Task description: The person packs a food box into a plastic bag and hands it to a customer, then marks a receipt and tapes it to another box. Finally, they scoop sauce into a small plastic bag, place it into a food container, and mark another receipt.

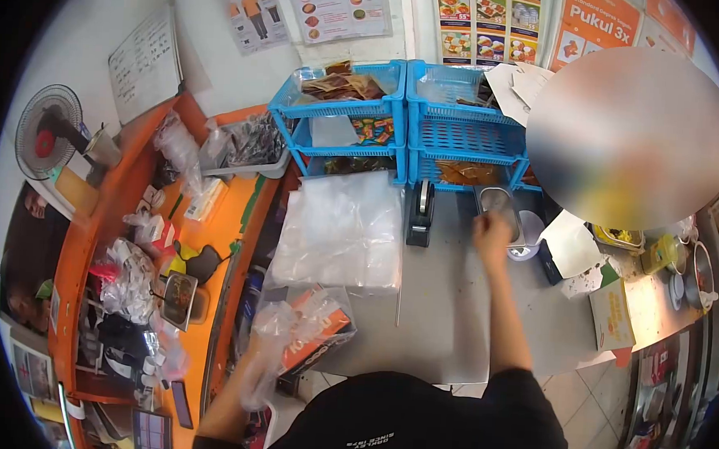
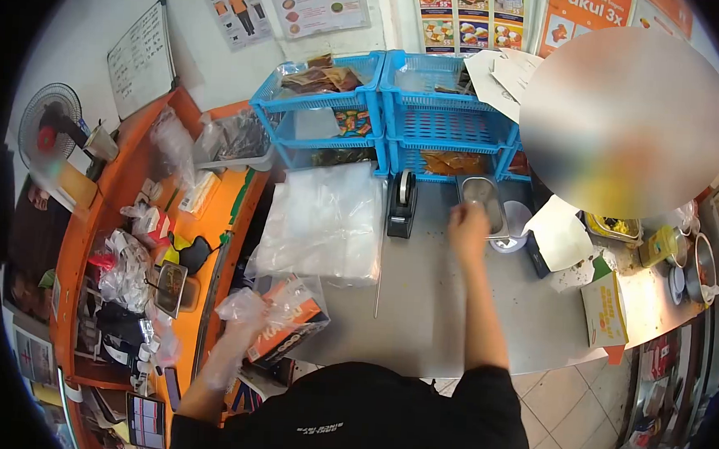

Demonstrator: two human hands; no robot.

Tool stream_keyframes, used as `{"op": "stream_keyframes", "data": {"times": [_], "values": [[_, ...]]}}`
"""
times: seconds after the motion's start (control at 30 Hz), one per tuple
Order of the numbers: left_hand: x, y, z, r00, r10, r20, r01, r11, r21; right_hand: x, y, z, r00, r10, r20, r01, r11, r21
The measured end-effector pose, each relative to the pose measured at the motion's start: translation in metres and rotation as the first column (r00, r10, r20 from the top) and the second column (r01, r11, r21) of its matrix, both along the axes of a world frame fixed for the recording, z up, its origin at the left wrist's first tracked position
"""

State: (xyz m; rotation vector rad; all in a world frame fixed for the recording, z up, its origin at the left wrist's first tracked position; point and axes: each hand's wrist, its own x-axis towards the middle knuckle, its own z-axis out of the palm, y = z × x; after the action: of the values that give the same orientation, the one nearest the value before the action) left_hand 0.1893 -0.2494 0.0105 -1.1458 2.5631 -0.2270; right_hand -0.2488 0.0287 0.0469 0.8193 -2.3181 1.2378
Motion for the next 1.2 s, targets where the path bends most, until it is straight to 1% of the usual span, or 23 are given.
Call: {"op": "stream_keyframes", "data": {"times": [0.03, 0.07, 0.13, 0.2, 0.27, 0.33, 0.37, 0.4, 0.43, 0.47, 0.5, 0.53, 0.57, 0.6, 0.63, 0.8, 0.87, 0.93, 0.97, 1.03, 1.07, 1.13, 1.2], "values": [[0.002, 0.009, -0.013, 0.907, 0.195, -0.372, 0.015, 0.871, 0.491, -0.037, 0.004, -0.004, 0.972, -0.230, -0.041, 0.232, 0.929, 0.289], [0.008, 0.020, -0.027, 0.667, 0.517, -0.537, 0.232, 0.541, 0.809, -0.064, 0.010, -0.011, 0.975, -0.208, -0.079, 0.222, 0.882, 0.416], [0.044, -0.009, -0.192, 0.434, 0.634, -0.640, 0.436, 0.474, 0.765, -0.091, 0.015, -0.026, 0.979, -0.169, -0.113, 0.203, 0.820, 0.534], [0.004, 0.032, -0.132, 0.474, 0.539, -0.696, 0.564, 0.421, 0.710, -0.111, 0.006, -0.051, 0.987, -0.019, -0.162, 0.128, 0.705, 0.698], [-0.037, 0.069, -0.058, 0.474, 0.502, -0.723, 0.617, 0.396, 0.680, -0.125, -0.006, -0.079, 0.994, -0.066, -0.091, 0.111, 0.688, 0.717], [-0.052, 0.085, -0.020, 0.650, 0.613, -0.450, 0.166, 0.464, 0.870, -0.131, -0.013, -0.095, 0.984, -0.181, -0.005, 0.117, 0.617, 0.778], [-0.046, 0.080, -0.028, 0.643, 0.623, -0.445, 0.157, 0.462, 0.873, -0.134, -0.013, -0.099, 0.986, -0.167, -0.007, 0.111, 0.622, 0.775], [-0.042, 0.067, -0.045, 0.712, 0.321, -0.625, 0.373, 0.581, 0.724, -0.128, -0.013, -0.100, 0.987, -0.160, -0.006, 0.105, 0.620, 0.777], [-0.042, 0.053, -0.065, 0.680, -0.024, -0.733, 0.595, 0.603, 0.532, -0.122, -0.012, -0.097, 0.982, -0.187, -0.042, 0.157, 0.662, 0.733], [-0.038, 0.048, -0.097, 0.676, -0.021, -0.736, 0.595, 0.604, 0.530, -0.118, -0.011, -0.089, 0.973, -0.216, -0.077, 0.209, 0.699, 0.684], [-0.030, 0.049, -0.137, 0.565, 0.560, -0.606, 0.515, 0.334, 0.789, -0.110, -0.011, -0.067, 0.956, -0.263, 0.126, 0.090, 0.676, 0.731], [-0.023, 0.052, -0.158, 0.354, 0.921, -0.166, 0.529, -0.051, 0.847, -0.106, -0.011, -0.056, 0.957, -0.263, 0.121, 0.093, 0.673, 0.733], [-0.021, 0.046, -0.157, 0.356, 0.921, -0.159, 0.530, -0.059, 0.846, -0.103, -0.009, -0.050, 0.948, -0.292, 0.123, 0.116, 0.679, 0.725], [-0.019, 0.035, -0.152, 0.616, 0.522, -0.590, 0.524, 0.288, 0.802, -0.099, -0.004, -0.043, 0.938, -0.324, 0.125, 0.140, 0.683, 0.717], [-0.021, 0.029, -0.148, 0.714, -0.108, -0.692, 0.630, 0.531, 0.567, -0.089, 0.003, -0.031, 0.936, -0.332, 0.120, 0.147, 0.676, 0.722], [-0.020, 0.045, -0.118, 0.673, -0.387, -0.630, 0.674, 0.671, 0.309, -0.086, 0.010, -0.023, 0.934, -0.340, 0.113, 0.199, 0.753, 0.627], [-0.021, 0.061, -0.073, 0.664, -0.448, -0.598, 0.680, 0.694, 0.235, -0.081, 0.012, -0.022, 0.939, -0.335, 0.074, 0.226, 0.766, 0.602], [-0.032, 0.087, -0.002, 0.669, -0.139, -0.730, 0.575, 0.719, 0.390, -0.089, 0.022, -0.031, 0.949, -0.314, 0.016, 0.255, 0.798, 0.546], [-0.031, 0.090, -0.011, 0.667, -0.125, -0.734, 0.560, 0.735, 0.383, -0.097, 0.024, -0.043, 0.961, -0.278, -0.007, 0.241, 0.820, 0.519], [-0.020, 0.088, -0.034, 0.449, 0.280, -0.849, 0.632, 0.572, 0.523, -0.061, 0.013, -0.006, 0.971, -0.239, -0.014, 0.234, 0.932, 0.278], [-0.018, 0.091, -0.023, 0.412, 0.307, -0.858, 0.590, 0.628, 0.508, -0.049, 0.000, 0.003, 0.958, -0.284, -0.040, 0.286, 0.943, 0.168], [-0.020, 0.106, 0.008, 0.481, -0.200, -0.854, 0.574, 0.808, 0.134, -0.001, -0.022, 0.029, 0.980, 0.140, 0.143, -0.129, 0.988, -0.082], [-0.019, 0.112, 0.006, 0.503, -0.215, -0.837, 0.504, 0.860, 0.082, 0.065, -0.050, 0.016, 0.770, 0.535, 0.346, -0.425, 0.836, -0.347]]}}
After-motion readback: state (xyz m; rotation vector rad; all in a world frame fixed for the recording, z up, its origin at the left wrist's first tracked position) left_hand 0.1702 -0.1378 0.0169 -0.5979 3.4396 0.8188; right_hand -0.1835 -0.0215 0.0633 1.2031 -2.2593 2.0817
